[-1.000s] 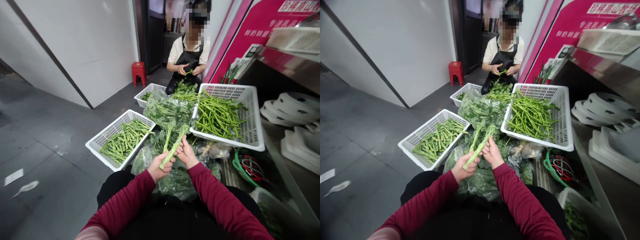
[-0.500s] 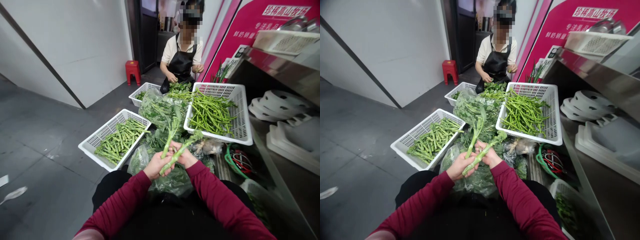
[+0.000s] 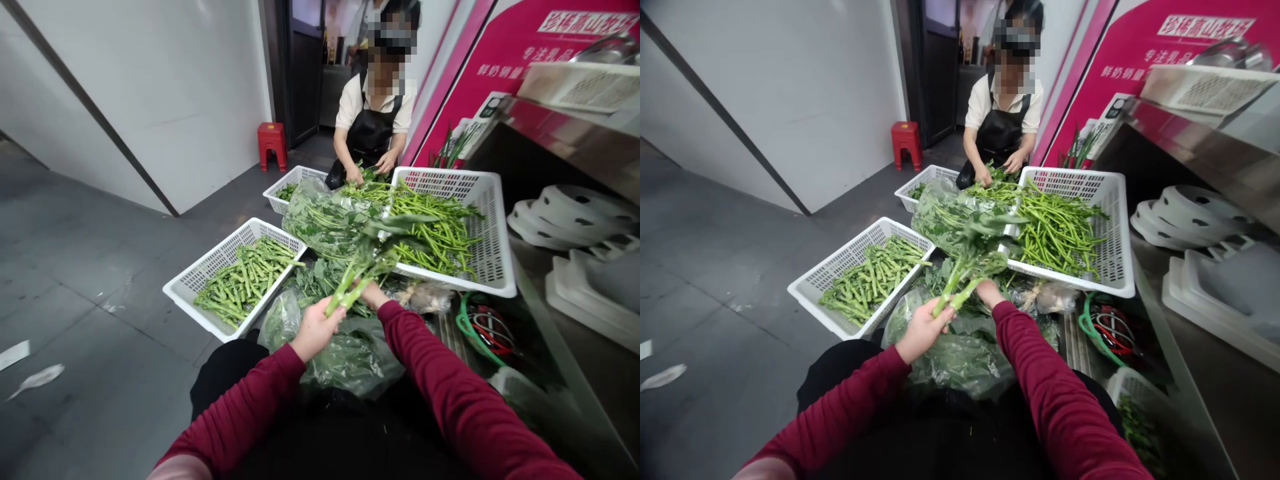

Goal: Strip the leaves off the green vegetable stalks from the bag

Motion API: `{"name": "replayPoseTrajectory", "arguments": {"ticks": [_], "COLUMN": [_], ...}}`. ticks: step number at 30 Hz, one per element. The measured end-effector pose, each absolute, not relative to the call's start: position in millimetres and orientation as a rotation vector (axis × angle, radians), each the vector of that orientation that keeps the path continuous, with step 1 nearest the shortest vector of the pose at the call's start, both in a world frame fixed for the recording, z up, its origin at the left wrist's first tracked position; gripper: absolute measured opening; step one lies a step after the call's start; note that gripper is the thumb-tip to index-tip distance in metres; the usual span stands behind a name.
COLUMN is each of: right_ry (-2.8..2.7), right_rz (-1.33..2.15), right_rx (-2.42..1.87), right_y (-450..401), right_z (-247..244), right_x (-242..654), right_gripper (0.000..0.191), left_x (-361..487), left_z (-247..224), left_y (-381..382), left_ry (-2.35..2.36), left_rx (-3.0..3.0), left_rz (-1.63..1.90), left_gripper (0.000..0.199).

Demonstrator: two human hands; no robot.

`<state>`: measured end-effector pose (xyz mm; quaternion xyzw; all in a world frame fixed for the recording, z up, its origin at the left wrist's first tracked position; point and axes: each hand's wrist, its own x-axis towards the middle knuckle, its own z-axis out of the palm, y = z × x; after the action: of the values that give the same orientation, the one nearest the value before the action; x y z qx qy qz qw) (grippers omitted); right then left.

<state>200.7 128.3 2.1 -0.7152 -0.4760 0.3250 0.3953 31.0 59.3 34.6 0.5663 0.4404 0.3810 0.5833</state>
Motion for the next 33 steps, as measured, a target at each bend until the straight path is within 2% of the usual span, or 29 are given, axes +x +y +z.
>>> {"name": "replayPoseTrajectory", "arguments": {"ticks": [3,8,10,14,17,21,23,26,28,31,33], "right_ry": [-1.200,-1.064,-1.121,-1.537,-1.866,-2.284,-2.179,-1.851,-1.735,-1.538,-1.333], "right_rz": [0.977,1.258,1.042,0.263,0.012,0.197,0.271,0.422,0.523,0.716,1.019], "right_rx": [-1.773,-1.460,-1.590,-1.931,-1.905,-1.477,-1.648,-2.207,-2.260,-1.856,-1.602], "right_y": [128.1,107.5,104.7,102.2,85.6,59.3,61.1,83.4,99.0,108.5,107.6], "right_z": [7.6,20.8,23.5,23.6,22.4,17.3,13.5,12.4,18.0,34.2,44.7], "right_x": [211.6,197.1,186.9,178.1,170.7,155.4,161.3,192.0,210.4,208.3,189.8], "right_gripper": [0.033,0.036,0.039,0.033,0.025,0.025,0.031,0.044,0.046,0.035,0.036], "left_x": [28.6,30.8,34.7,40.9,41.9,39.7,37.7,34.5,33.3,32.7,32.6], "left_z": [26.0,18.0,16.7,14.2,11.5,9.4,10.3,11.7,10.3,2.9,-4.1], "left_y": [68.4,73.4,69.8,62.2,60.9,64.8,67.2,67.9,66.4,63.5,62.2], "left_ry": [1.133,1.161,1.146,1.193,1.181,1.101,1.125,1.237,1.264,1.240,1.225], "left_rx": [1.283,1.066,0.965,0.887,0.884,0.879,0.830,0.833,0.884,1.010,1.162], "left_rz": [0.998,1.112,1.090,1.159,1.179,1.176,1.160,1.085,1.025,1.017,1.059], "left_gripper": [0.036,0.033,0.033,0.032,0.029,0.030,0.035,0.039,0.041,0.042,0.040]}}
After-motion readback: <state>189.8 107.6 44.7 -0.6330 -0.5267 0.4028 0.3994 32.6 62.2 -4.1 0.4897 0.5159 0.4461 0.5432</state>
